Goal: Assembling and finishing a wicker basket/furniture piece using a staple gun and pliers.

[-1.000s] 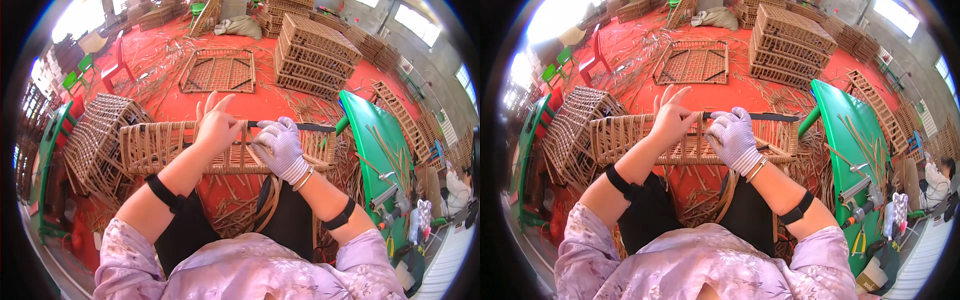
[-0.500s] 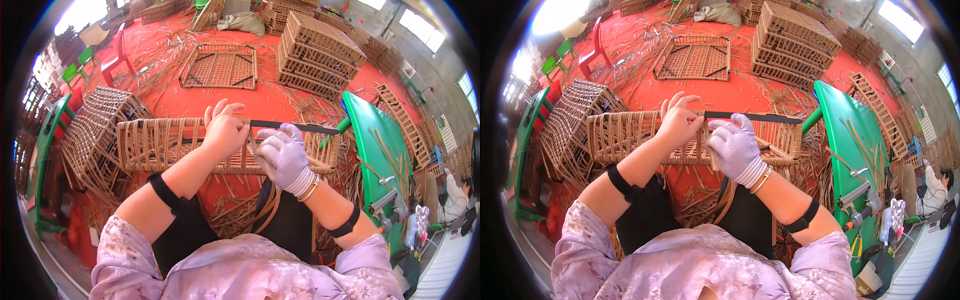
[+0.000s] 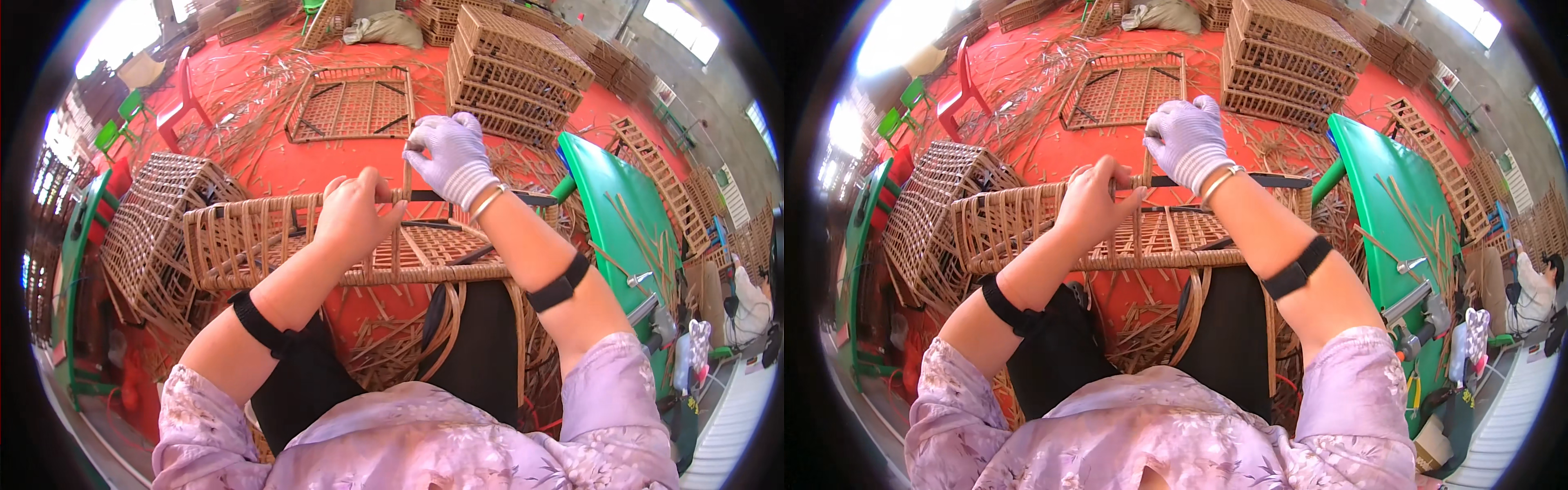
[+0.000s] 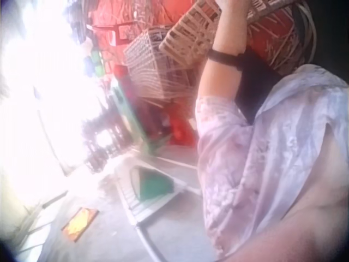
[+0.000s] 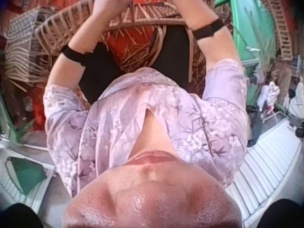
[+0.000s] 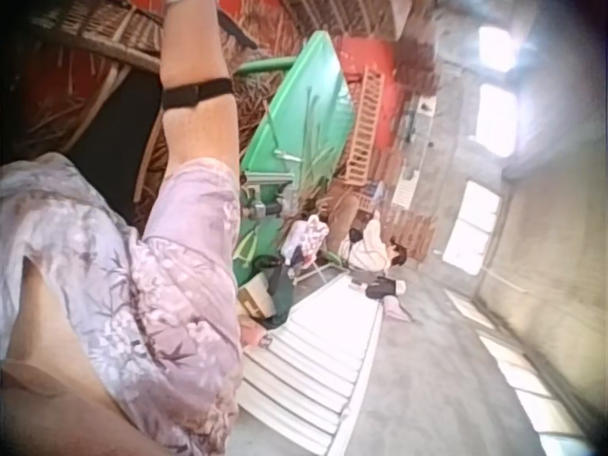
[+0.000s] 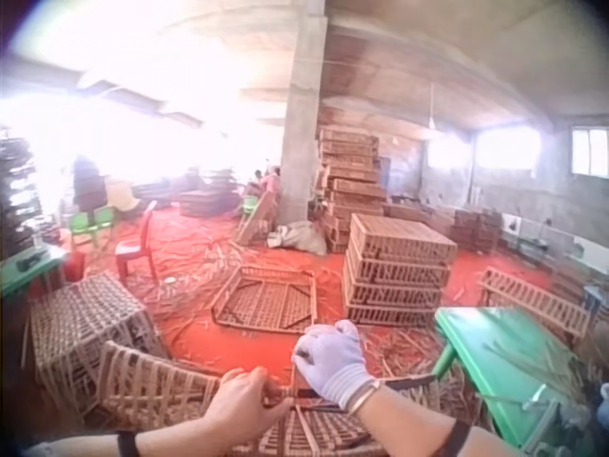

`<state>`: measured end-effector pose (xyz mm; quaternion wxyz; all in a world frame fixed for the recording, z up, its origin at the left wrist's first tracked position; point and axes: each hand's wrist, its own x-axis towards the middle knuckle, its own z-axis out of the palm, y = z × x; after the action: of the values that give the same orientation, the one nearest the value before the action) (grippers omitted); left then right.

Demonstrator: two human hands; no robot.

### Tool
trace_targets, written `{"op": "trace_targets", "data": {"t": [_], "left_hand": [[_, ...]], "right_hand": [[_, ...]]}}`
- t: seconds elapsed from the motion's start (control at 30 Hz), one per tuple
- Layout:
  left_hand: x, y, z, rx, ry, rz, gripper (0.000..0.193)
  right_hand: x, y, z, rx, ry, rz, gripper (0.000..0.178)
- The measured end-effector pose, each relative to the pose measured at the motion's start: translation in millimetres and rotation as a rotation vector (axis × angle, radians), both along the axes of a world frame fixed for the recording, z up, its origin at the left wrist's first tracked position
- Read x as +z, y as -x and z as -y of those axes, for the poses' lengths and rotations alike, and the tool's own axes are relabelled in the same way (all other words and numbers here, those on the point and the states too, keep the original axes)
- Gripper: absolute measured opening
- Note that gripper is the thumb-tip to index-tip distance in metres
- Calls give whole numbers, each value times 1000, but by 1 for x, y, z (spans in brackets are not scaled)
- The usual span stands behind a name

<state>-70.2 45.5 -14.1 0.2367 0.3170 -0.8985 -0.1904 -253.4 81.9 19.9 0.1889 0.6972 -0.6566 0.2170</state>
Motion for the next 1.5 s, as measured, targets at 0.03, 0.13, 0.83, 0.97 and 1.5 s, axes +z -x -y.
{"op": "trace_targets", "data": {"t": [0.03,0.13,0.83,0.97,1.5], "left_hand": [[1,0,0,-1,12,-45,30],[0,0,5,-38,61,-62,38],[31,26,50,-339,-272,271,27],[26,25,67,-434,-548,237,29],[15,30,69,-481,-700,223,29]], "right_hand": [[0,-1,6,-81,-209,10,12],[-4,0,19,-89,-336,74,17],[-31,9,-40,-2,77,166,23],[-40,4,-73,239,161,-273,26],[-42,-12,-73,288,235,-100,19]]}}
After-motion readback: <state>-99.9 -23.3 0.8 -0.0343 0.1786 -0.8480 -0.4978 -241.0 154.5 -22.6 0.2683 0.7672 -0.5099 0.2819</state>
